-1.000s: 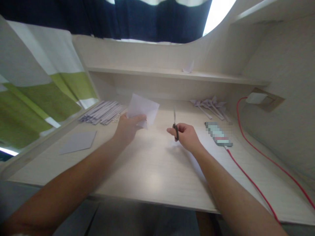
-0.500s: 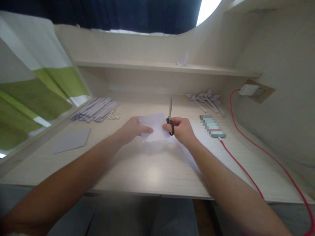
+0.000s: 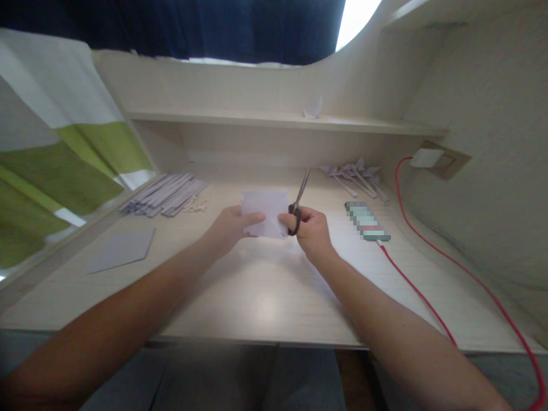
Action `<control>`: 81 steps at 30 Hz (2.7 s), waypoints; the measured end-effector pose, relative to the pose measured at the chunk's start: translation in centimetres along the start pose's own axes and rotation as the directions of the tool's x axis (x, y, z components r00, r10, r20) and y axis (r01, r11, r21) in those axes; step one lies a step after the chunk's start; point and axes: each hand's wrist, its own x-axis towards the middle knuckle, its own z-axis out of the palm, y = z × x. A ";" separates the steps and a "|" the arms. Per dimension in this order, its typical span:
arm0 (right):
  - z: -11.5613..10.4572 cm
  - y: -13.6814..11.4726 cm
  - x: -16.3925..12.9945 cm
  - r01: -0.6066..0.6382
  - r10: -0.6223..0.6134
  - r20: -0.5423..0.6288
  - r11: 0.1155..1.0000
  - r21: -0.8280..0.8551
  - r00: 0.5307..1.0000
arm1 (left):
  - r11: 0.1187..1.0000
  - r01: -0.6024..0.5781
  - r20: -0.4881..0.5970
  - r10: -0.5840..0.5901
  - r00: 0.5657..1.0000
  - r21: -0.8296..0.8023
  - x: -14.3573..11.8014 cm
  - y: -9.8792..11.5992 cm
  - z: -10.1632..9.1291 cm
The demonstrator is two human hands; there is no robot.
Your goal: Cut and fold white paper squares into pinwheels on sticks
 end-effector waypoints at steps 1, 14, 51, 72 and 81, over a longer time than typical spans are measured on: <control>0.2 0.0 -0.2 -0.001 0.001 0.021 1.000 -0.006 1.000 | 1.000 -0.009 -0.018 0.008 1.000 -0.022 0.0 0.1 0.0; -0.9 -2.0 -0.2 0.024 0.032 0.157 0.940 -0.340 0.987 | 0.984 -0.129 -0.172 0.106 0.979 -0.124 0.4 2.1 -1.1; -1.4 -1.9 -1.1 0.368 0.284 0.534 0.474 -0.800 0.796 | 0.979 -0.168 -0.201 0.142 0.969 -0.119 0.7 1.7 -1.4; -0.8 -2.2 -1.9 0.592 -0.443 0.409 0.703 -0.394 0.798 | 0.982 -0.109 -0.125 0.090 0.988 -0.154 0.2 2.0 -0.8; -0.8 -2.2 -1.8 0.552 -0.400 0.414 0.747 -0.370 0.818 | 0.989 -0.108 -0.105 0.097 0.990 -0.101 0.4 1.7 -1.1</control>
